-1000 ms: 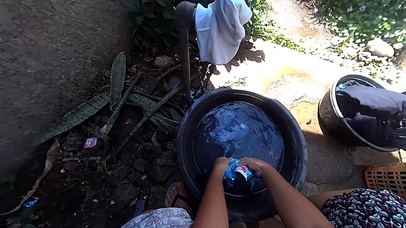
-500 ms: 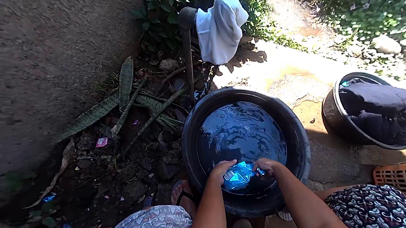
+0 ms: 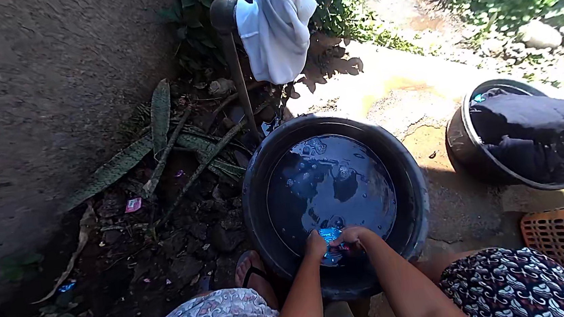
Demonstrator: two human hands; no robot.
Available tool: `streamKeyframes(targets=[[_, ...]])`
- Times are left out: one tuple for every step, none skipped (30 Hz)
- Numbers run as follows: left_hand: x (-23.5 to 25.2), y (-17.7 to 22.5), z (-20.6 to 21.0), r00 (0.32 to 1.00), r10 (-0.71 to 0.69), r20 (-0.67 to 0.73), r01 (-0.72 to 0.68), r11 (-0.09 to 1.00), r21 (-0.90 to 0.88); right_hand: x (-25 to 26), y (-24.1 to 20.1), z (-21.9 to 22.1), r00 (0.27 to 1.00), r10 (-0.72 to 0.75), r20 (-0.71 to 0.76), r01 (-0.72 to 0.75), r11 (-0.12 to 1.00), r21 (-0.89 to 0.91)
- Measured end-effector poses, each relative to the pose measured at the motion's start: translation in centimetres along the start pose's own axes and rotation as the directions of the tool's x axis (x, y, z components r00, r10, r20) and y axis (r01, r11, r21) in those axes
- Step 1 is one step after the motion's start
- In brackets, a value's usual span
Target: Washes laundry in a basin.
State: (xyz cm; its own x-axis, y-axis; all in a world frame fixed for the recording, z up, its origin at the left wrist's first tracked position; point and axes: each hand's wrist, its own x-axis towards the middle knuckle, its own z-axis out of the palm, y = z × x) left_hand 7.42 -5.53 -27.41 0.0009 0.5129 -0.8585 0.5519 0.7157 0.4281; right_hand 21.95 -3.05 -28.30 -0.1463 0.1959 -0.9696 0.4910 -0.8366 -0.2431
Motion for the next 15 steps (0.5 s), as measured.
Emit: streamKeyframes(targets=[[0.2, 0.1, 0.0, 1.0, 0.012, -0.004, -0.012, 0.999, 0.052, 0.4, 0.3, 0.0, 1.0, 0.012, -0.002, -0.012, 1.0, 0.006], [0.4, 0.4, -0.1, 1.0, 0.021, -0.01, -0.02, 0.996, 0.09, 0.8, 0.3, -0.1, 1.0, 0.019, -0.003, -0.019, 1.0, 0.009], [0.6, 0.6, -0.2, 1.0, 0.022, -0.013, -0.02, 0.992, 0.121, 1.1, 0.3, -0.1, 1.0, 0.022, -0.004, -0.021, 1.0, 0.013], [0.8, 0.7, -0.2, 1.0, 0.016, -0.018, -0.014, 0.991, 0.134, 1.4, 0.3, -0.1, 1.0, 0.024, -0.009, -0.024, 1.0, 0.014], [1.1, 0.8, -0.2, 1.0, 0.005, -0.025, -0.001, 0.99, 0.139, 1.7, 0.2, -0.1, 1.0, 0.029, -0.012, -0.029, 1.0, 0.008], [1.3, 0.9, -0.1, 1.0, -0.012, -0.027, 0.015, 0.991, 0.132, 1.9, 0.1, -0.1, 0.999, 0.037, -0.019, -0.037, 0.999, 0.006], [1.7, 0.9, 0.0, 0.999, -0.032, -0.029, 0.034, 0.995, 0.094, 2.1, 0.1, 0.0, 0.998, 0.048, -0.037, -0.047, 0.999, 0.025], [2.1, 0.7, 0.1, 0.998, -0.055, -0.027, 0.056, 0.998, 0.027, 2.4, 0.0, 0.3, 0.997, 0.054, -0.061, -0.05, 0.997, 0.059], [2.6, 0.5, 0.3, 0.996, -0.083, -0.017, 0.081, 0.994, -0.073, 2.5, 0.0, 0.4, 0.995, 0.058, -0.085, -0.05, 0.995, 0.09], [3.1, 0.2, 0.6, 0.994, -0.113, 0.01, 0.113, 0.976, -0.188, 2.6, -0.2, 0.6, 0.992, 0.06, -0.109, -0.049, 0.993, 0.108], [3.5, 0.0, 0.8, 0.988, -0.143, 0.053, 0.152, 0.943, -0.295, 2.7, -0.3, 0.6, 0.99, 0.056, -0.132, -0.043, 0.994, 0.1], [3.7, -0.2, 0.8, 0.98, -0.168, 0.103, 0.194, 0.908, -0.372, 2.8, -0.3, 0.7, 0.987, 0.044, -0.151, -0.033, 0.997, 0.075], [3.7, -0.2, 0.8, 0.972, -0.185, 0.146, 0.23, 0.879, -0.418, 3.1, -0.2, 0.7, 0.985, 0.031, -0.169, -0.023, 0.998, 0.05], [3.7, -0.1, 0.6, 0.962, -0.194, 0.193, 0.262, 0.859, -0.439, 3.1, -0.2, 0.7, 0.984, 0.025, -0.178, -0.017, 0.999, 0.045], [3.6, 0.1, 0.3, 0.953, -0.196, 0.232, 0.284, 0.848, -0.448, 3.0, -0.2, 0.6, 0.984, 0.021, -0.178, -0.011, 0.998, 0.055]])
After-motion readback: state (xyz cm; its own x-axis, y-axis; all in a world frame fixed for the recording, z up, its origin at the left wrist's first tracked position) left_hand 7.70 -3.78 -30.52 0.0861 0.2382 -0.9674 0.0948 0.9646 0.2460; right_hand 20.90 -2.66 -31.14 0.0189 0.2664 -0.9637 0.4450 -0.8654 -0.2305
